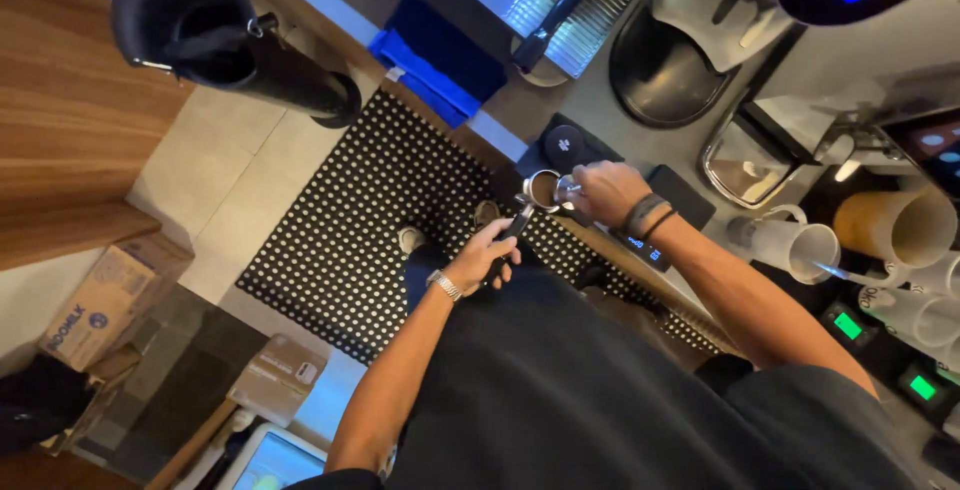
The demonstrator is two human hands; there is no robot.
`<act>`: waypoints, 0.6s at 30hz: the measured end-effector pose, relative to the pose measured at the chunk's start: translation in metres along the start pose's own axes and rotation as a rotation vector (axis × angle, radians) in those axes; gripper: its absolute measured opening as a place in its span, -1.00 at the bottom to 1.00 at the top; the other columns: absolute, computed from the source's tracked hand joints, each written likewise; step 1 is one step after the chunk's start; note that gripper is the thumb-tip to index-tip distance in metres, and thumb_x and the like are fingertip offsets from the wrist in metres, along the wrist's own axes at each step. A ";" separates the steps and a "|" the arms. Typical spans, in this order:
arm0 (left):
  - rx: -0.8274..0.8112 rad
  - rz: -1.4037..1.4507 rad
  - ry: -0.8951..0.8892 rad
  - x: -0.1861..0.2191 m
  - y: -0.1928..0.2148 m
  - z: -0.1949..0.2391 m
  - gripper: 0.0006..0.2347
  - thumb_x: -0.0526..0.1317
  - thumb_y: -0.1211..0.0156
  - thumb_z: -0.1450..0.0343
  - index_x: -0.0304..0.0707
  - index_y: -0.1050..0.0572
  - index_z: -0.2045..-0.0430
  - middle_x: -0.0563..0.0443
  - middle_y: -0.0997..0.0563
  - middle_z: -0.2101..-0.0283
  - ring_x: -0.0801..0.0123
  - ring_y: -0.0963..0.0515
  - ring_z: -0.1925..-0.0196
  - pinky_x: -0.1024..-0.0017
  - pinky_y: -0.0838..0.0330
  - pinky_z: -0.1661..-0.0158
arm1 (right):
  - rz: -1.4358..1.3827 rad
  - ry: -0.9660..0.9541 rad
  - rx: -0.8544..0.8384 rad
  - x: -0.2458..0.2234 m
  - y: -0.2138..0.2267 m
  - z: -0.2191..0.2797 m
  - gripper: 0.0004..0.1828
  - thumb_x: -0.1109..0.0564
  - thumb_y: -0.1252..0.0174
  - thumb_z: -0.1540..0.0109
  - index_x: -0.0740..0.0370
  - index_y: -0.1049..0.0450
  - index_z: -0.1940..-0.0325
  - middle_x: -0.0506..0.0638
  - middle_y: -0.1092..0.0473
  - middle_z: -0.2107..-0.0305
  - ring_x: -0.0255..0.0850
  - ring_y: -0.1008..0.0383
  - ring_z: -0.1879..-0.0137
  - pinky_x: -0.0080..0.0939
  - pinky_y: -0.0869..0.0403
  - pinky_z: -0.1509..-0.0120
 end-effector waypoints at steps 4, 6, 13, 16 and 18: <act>0.070 -0.024 -0.014 -0.003 0.005 0.003 -0.59 -0.23 -0.06 -0.47 -0.32 -0.22 -0.21 -0.09 -0.49 0.58 0.44 -0.42 0.76 0.58 -0.30 0.88 | -0.131 0.024 0.040 -0.014 0.007 0.000 -0.70 -0.12 -0.08 -0.15 0.15 -0.41 0.28 0.14 -0.47 0.45 0.15 -0.54 0.23 0.15 -0.50 0.21; 0.086 -0.063 -0.040 0.003 0.005 0.006 -0.61 -0.24 -0.07 -0.47 -0.29 -0.26 -0.20 -0.10 -0.50 0.59 0.44 -0.43 0.77 0.59 -0.29 0.90 | -0.158 0.020 0.038 -0.016 0.011 0.001 -0.70 -0.11 -0.09 -0.15 0.17 -0.41 0.28 0.16 -0.47 0.45 0.17 -0.53 0.23 0.17 -0.49 0.20; 0.162 -0.193 -0.089 0.023 0.010 0.010 -0.68 -0.19 -0.07 -0.46 -0.30 -0.40 -0.08 -0.12 -0.54 0.65 0.40 -0.50 0.77 0.62 -0.36 0.87 | -0.201 -0.057 -0.065 -0.004 0.001 -0.012 -0.73 -0.10 -0.10 -0.19 0.13 -0.48 0.23 0.12 -0.50 0.41 0.14 -0.54 0.20 0.11 -0.51 0.13; 0.195 -0.217 -0.066 0.020 0.011 0.007 -0.66 -0.19 -0.10 -0.45 -0.29 -0.39 -0.10 -0.10 -0.53 0.68 0.41 -0.48 0.77 0.65 -0.37 0.82 | -0.190 -0.033 -0.109 -0.014 0.012 -0.010 -0.63 -0.15 -0.06 -0.18 0.19 -0.45 0.20 0.24 -0.50 0.37 0.22 -0.52 0.15 0.24 -0.47 0.06; 0.198 -0.242 -0.068 0.021 0.012 0.007 -0.67 -0.18 -0.12 -0.44 -0.24 -0.41 -0.09 -0.09 -0.54 0.68 0.42 -0.50 0.76 0.66 -0.37 0.81 | -0.194 -0.041 -0.118 -0.012 0.008 -0.012 -0.63 -0.18 -0.05 -0.18 0.14 -0.45 0.19 0.18 -0.51 0.37 0.18 -0.53 0.14 0.20 -0.49 0.06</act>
Point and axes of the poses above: each hand's wrist, its own z-axis away from the middle knuckle, its own y-axis out of the back of the hand, x = y × z, the point moved 7 cm from there along -z, towards the middle knuckle
